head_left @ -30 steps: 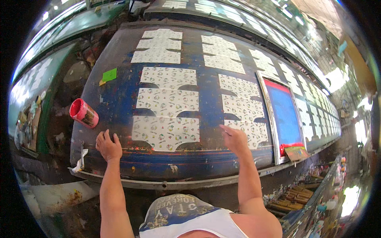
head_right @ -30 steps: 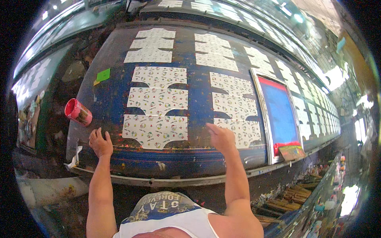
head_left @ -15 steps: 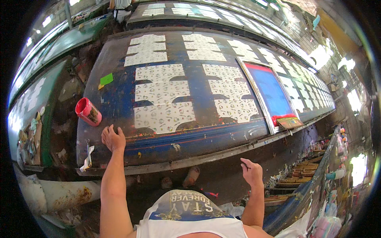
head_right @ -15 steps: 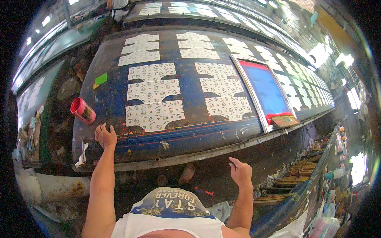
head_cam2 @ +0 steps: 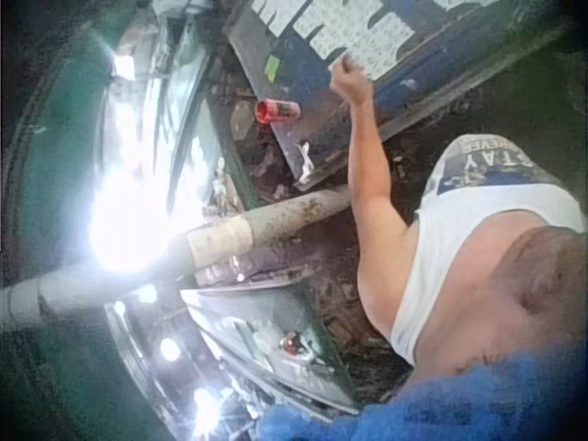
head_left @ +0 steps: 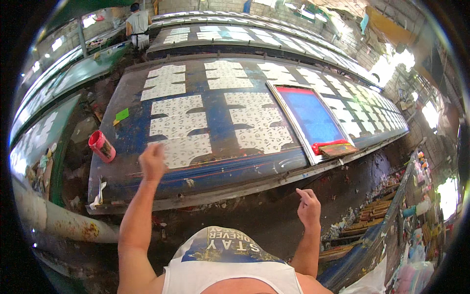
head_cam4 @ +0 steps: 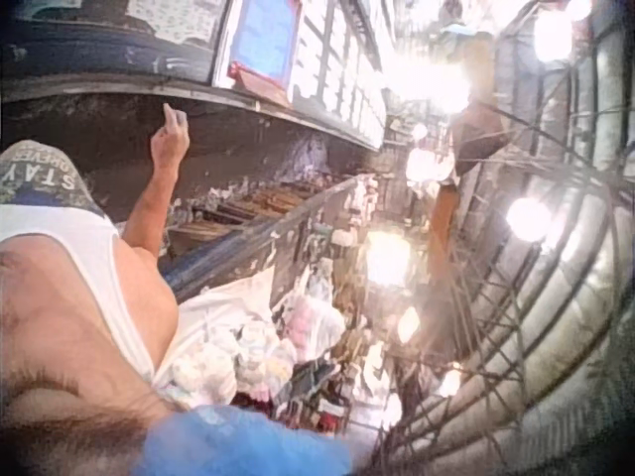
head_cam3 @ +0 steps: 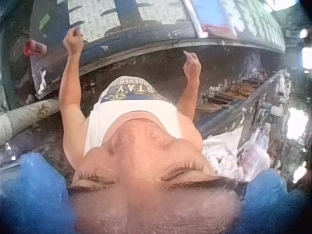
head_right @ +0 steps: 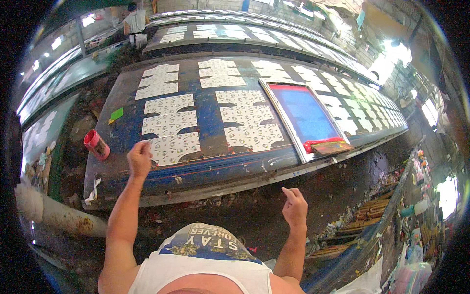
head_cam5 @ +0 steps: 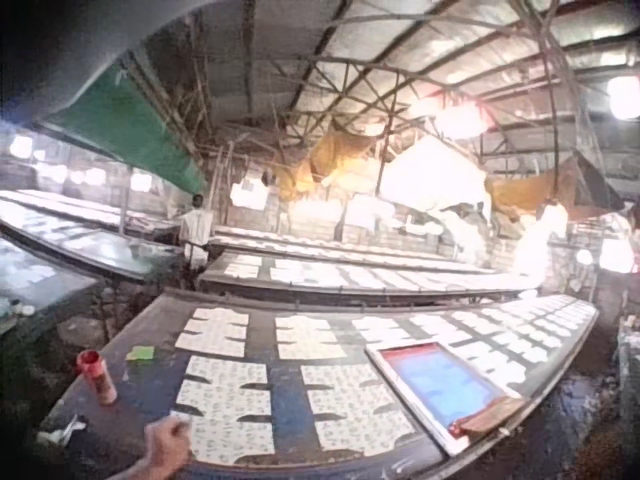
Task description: The person pours red ink onto a screen-printing frame and uses a squeegee to spread the ink evenly across the mesh. The person repeatedly pulls the squeegee across the screen to coat the surface with ink.
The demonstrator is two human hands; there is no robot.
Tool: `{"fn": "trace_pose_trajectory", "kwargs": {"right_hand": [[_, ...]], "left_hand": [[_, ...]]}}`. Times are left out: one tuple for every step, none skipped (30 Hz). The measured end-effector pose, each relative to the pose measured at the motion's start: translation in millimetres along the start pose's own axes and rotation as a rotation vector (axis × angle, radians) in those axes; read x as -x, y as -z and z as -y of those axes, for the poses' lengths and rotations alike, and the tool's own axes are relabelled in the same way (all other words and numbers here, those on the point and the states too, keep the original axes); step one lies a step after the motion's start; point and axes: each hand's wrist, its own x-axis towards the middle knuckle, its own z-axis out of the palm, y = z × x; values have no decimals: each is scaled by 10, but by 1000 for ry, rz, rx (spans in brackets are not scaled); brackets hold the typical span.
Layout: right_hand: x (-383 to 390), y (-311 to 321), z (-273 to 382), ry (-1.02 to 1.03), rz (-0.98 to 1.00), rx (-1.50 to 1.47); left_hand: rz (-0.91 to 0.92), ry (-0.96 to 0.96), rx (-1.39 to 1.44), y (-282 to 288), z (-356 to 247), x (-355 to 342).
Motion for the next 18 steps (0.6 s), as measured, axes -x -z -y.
{"fn": "trace_pose_trajectory", "kwargs": {"right_hand": [[11, 94, -125, -7, -22, -9], [30, 173, -252, 5, -58, -31], [58, 260, -385, 1, -86, -54], [86, 347, -521, -17, -109, -77], [113, 426, -656, -26, -118, -72], [143, 513, -791, -26, -106, -82], [194, 606, -922, -49, -93, -93], [268, 717, -1053, -111, -71, -99], [333, 825, -1188, -60, -96, -90], [386, 919, -1323, -48, -108, -74], [458, 1034, -1458, -46, -116, -59], [540, 1163, -1588, -70, -127, -61], [606, 1282, -1717, -98, -136, -72], [667, 1394, -1841, -128, -145, -99], [743, 1515, -1954, -169, -164, -82], [803, 1626, -2068, -188, -197, -51], [853, 1716, -2176, -211, -224, -39], [903, 1786, -2277, -235, -252, -38]], "left_hand": [[30, -103, -17, -219, -289, 95], [77, -165, -27, -452, -569, 219], [186, -173, -8, -661, -829, 353], [310, -154, 26, -858, -1069, 496], [358, -191, 41, -1057, -1295, 645], [418, -218, 65, -1264, -1504, 778], [479, -251, 105, -1442, -1673, 875], [476, -339, 81, -1610, -1811, 957], [474, -431, 78, -1804, -1942, 1057], [482, -518, 77, -2013, -2058, 1154], [468, -589, 105, -2179, -2137, 1222], [467, -619, 66, -2334, -2197, 1278], [459, -652, 31, -2464, -2237, 1324], [444, -682, -14, -2599, -2261, 1351], [442, -687, -31, -2733, -2266, 1367], [433, -686, -60, -2848, -2247, 1374], [418, -683, -96, -2955, -2209, 1358], [417, -611, -112, -3060, -2157, 1348]]}}
